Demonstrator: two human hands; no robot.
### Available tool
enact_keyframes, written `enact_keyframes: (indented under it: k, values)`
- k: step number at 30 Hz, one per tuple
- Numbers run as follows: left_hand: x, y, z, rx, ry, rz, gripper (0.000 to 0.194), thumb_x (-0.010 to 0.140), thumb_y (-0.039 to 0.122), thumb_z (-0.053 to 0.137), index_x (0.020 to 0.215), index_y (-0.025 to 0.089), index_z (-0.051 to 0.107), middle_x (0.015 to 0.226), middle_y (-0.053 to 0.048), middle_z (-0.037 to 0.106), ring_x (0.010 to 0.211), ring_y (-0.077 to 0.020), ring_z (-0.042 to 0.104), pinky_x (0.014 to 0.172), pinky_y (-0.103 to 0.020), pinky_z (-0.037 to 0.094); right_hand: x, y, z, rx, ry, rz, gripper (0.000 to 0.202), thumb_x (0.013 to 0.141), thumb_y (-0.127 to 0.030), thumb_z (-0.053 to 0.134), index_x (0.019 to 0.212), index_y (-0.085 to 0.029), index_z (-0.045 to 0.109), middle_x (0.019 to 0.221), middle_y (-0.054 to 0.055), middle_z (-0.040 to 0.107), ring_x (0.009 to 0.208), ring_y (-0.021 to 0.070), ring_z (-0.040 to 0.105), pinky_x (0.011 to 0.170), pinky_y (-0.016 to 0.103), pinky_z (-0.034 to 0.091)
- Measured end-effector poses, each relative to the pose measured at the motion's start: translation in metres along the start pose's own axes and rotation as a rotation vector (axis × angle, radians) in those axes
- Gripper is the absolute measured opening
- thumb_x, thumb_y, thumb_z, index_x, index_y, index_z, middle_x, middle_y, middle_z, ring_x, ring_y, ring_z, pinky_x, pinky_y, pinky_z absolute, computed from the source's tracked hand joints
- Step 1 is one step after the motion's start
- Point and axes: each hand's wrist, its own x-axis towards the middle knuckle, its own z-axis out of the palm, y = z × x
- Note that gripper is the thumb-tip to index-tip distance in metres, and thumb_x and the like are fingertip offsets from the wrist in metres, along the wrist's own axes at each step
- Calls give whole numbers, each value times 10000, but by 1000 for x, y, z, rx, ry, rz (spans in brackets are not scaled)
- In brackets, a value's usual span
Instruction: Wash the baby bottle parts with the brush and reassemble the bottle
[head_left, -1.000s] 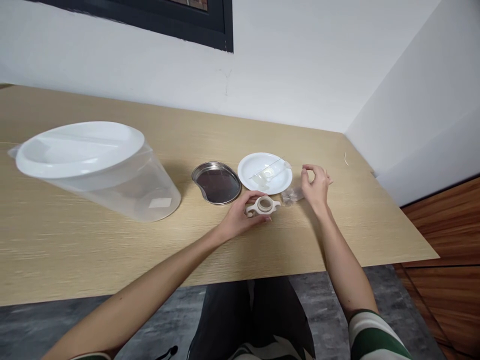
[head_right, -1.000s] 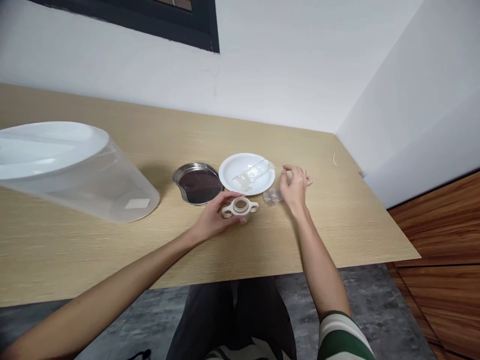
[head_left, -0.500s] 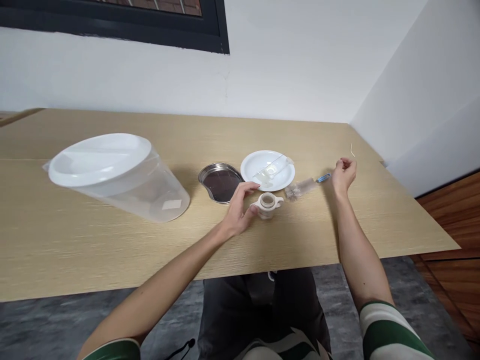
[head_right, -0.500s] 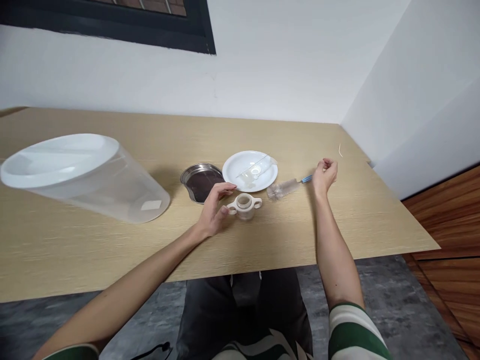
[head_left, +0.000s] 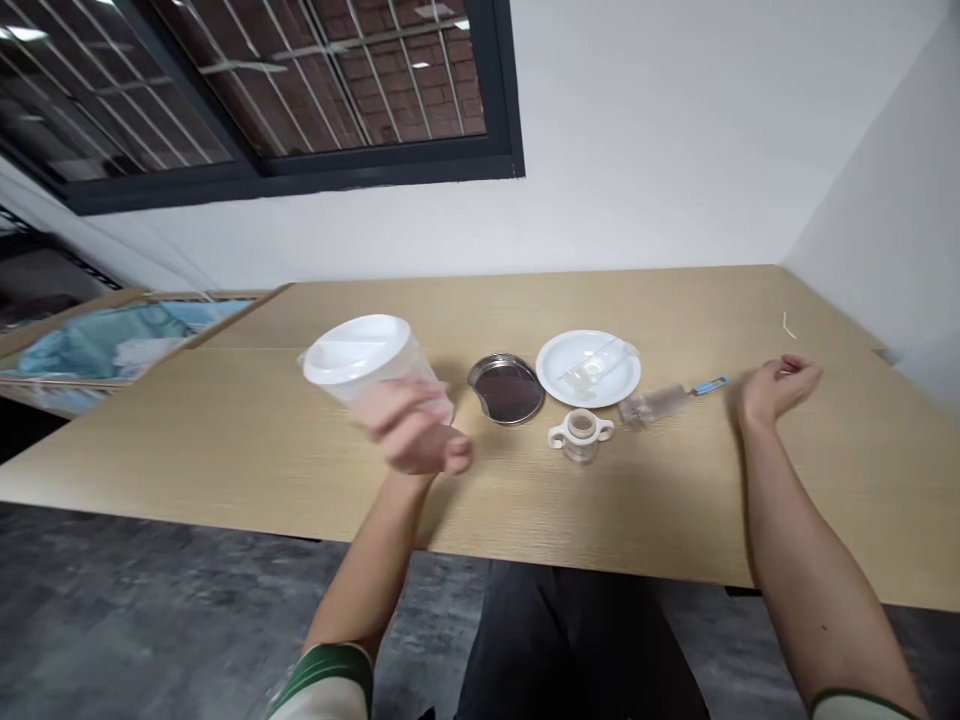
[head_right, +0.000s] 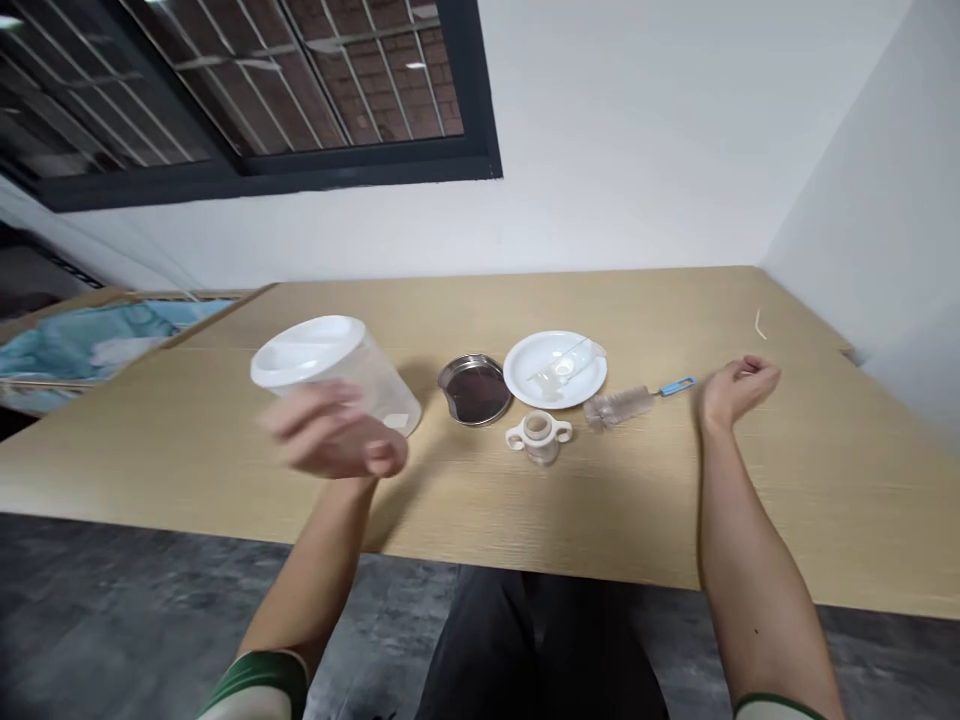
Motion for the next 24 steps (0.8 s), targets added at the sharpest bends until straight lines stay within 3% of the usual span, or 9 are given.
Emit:
enact_keyframes:
  k: [2,3,6,8,11,14,17,19,24]
  values:
    - [28,-10,-34,35,443,141,429,788,593,521,1078,288,438,1109,-83,445,1096,-332,469,948,-553,350,1,1,0,7,16,22,274,779,-33,435,848,-273,321,966,45,524,1037,243,588,967,426,444]
    - [40,-19,-51,100,525,97,403,834,551,503,1123,279,433,1142,-87,435,1134,-329,455,997,-566,321,1,2,1,6,25,28,293,771,-21,433,849,-276,311,976,55,532,1038,247,592,961,426,448]
    - [59,-59,-90,226,389,-350,345,879,475,509,1114,236,426,1217,-92,472,1158,-285,477,1022,-530,357,1,5,4,-9,50,43,338,743,3,434,848,-285,294,1002,78,559,1024,251,611,926,416,471]
    - [57,-91,-102,182,331,-724,370,842,495,512,1061,211,420,1194,-77,509,1162,-259,479,1037,-500,368,0,9,7,-21,54,60,352,726,10,436,842,-289,289,1013,85,572,1030,251,618,923,415,477]
    - [39,-126,-101,80,136,-919,442,804,610,518,896,178,519,946,-83,624,936,-274,596,852,-499,478,-1,14,10,-39,43,84,352,718,10,433,840,-291,298,1031,96,588,1051,253,620,935,429,476]
    - [22,-133,-87,-189,-7,-1058,577,756,758,489,861,199,584,937,-105,682,955,-299,638,785,-441,524,-1,13,9,-51,19,111,340,731,4,433,832,-294,306,1045,107,599,1061,250,627,943,427,475]
    - [15,-128,-71,-399,12,-1062,598,688,777,571,897,219,618,1075,-103,704,1116,-305,621,893,-413,529,-1,5,7,-92,17,176,326,753,-3,423,814,-298,300,1057,126,608,1113,261,619,979,428,456]
    - [15,-127,-63,-438,48,-1047,562,679,751,577,870,224,609,1069,-93,705,1114,-287,625,921,-394,525,-2,-3,6,-140,1,244,308,768,-11,415,822,-296,312,1098,152,606,1162,284,604,1000,446,439]
    - [22,-129,-59,-329,126,-986,494,671,726,466,707,234,443,730,-41,590,793,-225,609,707,-343,522,-6,-15,4,-193,-101,292,245,790,-60,438,861,-279,355,1137,190,609,1159,335,611,971,469,451]
